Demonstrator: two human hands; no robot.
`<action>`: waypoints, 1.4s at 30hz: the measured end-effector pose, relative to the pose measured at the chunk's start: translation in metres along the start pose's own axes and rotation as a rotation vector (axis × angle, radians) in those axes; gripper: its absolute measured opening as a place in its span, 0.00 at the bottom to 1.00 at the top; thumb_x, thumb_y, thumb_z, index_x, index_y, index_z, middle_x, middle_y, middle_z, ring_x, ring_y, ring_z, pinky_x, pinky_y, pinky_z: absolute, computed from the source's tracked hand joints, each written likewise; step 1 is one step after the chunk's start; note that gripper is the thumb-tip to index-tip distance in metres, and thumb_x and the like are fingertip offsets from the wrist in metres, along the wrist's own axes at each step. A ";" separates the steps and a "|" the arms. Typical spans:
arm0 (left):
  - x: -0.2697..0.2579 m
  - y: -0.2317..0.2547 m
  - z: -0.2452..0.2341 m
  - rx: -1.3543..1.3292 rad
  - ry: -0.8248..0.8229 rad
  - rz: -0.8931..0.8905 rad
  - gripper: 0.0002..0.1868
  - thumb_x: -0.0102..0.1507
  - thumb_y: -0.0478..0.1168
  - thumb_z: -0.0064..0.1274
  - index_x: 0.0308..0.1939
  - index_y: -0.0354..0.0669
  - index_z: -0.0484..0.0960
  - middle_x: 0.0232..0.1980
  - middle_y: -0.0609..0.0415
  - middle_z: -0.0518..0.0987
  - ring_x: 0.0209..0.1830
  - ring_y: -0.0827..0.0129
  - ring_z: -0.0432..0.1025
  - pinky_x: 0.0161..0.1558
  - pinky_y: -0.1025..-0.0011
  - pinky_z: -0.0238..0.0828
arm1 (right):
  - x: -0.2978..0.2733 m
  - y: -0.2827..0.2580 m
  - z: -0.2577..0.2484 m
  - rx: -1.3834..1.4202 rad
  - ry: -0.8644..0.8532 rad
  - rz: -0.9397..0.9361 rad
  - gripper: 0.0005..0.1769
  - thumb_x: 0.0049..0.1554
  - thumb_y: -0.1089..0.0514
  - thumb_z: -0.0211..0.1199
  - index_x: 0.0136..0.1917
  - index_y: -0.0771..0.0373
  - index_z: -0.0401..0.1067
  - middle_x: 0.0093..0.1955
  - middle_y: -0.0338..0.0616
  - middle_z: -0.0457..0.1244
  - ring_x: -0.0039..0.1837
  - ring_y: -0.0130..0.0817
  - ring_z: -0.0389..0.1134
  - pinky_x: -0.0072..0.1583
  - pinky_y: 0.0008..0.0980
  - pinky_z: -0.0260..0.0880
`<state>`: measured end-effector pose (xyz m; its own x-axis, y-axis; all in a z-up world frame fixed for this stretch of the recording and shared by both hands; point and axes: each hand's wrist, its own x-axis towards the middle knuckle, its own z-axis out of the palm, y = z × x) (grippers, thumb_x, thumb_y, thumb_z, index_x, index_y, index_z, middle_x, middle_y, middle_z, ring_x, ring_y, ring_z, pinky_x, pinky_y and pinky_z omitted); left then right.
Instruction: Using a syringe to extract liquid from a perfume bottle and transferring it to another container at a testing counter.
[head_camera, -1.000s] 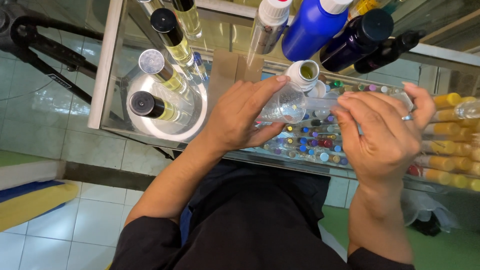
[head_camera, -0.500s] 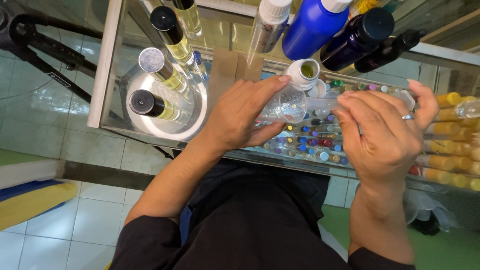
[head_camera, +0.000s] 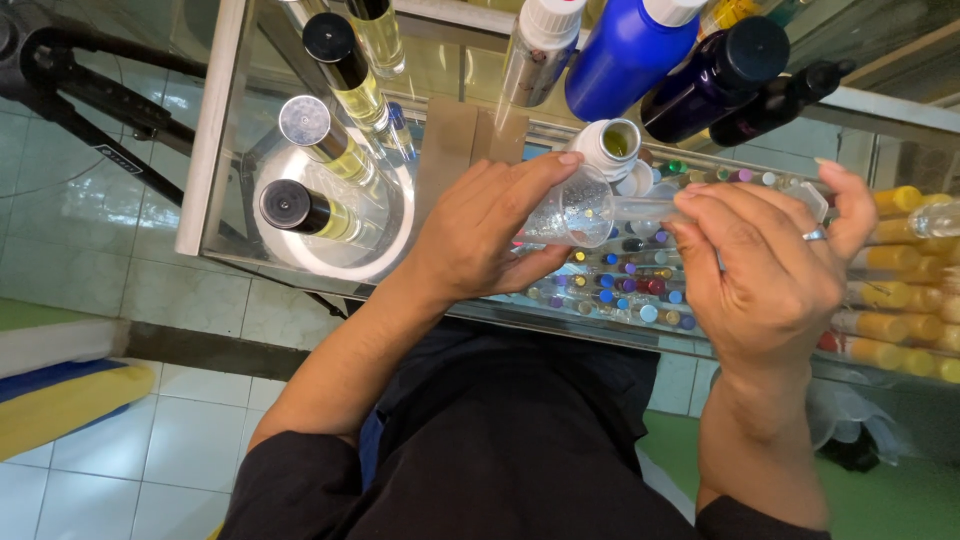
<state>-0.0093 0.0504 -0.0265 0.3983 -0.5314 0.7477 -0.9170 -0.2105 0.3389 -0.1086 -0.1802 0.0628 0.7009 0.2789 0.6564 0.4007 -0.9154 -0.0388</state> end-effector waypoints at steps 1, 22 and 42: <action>0.000 0.000 0.000 0.003 -0.002 0.000 0.33 0.75 0.49 0.58 0.74 0.34 0.61 0.70 0.41 0.77 0.50 0.56 0.81 0.42 0.64 0.68 | 0.000 0.000 0.000 0.002 0.000 0.001 0.04 0.67 0.71 0.78 0.49 0.74 0.85 0.49 0.53 0.76 0.50 0.47 0.76 0.77 0.50 0.50; 0.001 0.001 -0.002 -0.006 -0.015 0.000 0.32 0.76 0.50 0.56 0.74 0.34 0.61 0.70 0.41 0.76 0.52 0.55 0.81 0.44 0.64 0.70 | 0.000 0.001 0.001 -0.001 0.003 -0.008 0.04 0.67 0.71 0.77 0.49 0.74 0.85 0.48 0.53 0.76 0.49 0.46 0.76 0.77 0.50 0.51; 0.001 0.001 -0.001 -0.006 -0.012 0.005 0.33 0.75 0.49 0.57 0.74 0.34 0.61 0.69 0.40 0.77 0.51 0.55 0.80 0.43 0.64 0.69 | 0.001 -0.001 -0.001 -0.008 -0.003 -0.009 0.04 0.68 0.71 0.77 0.49 0.73 0.85 0.48 0.53 0.76 0.49 0.46 0.77 0.78 0.49 0.49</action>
<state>-0.0096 0.0509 -0.0246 0.3932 -0.5425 0.7423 -0.9188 -0.2028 0.3385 -0.1092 -0.1798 0.0642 0.6989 0.2879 0.6546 0.4025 -0.9150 -0.0272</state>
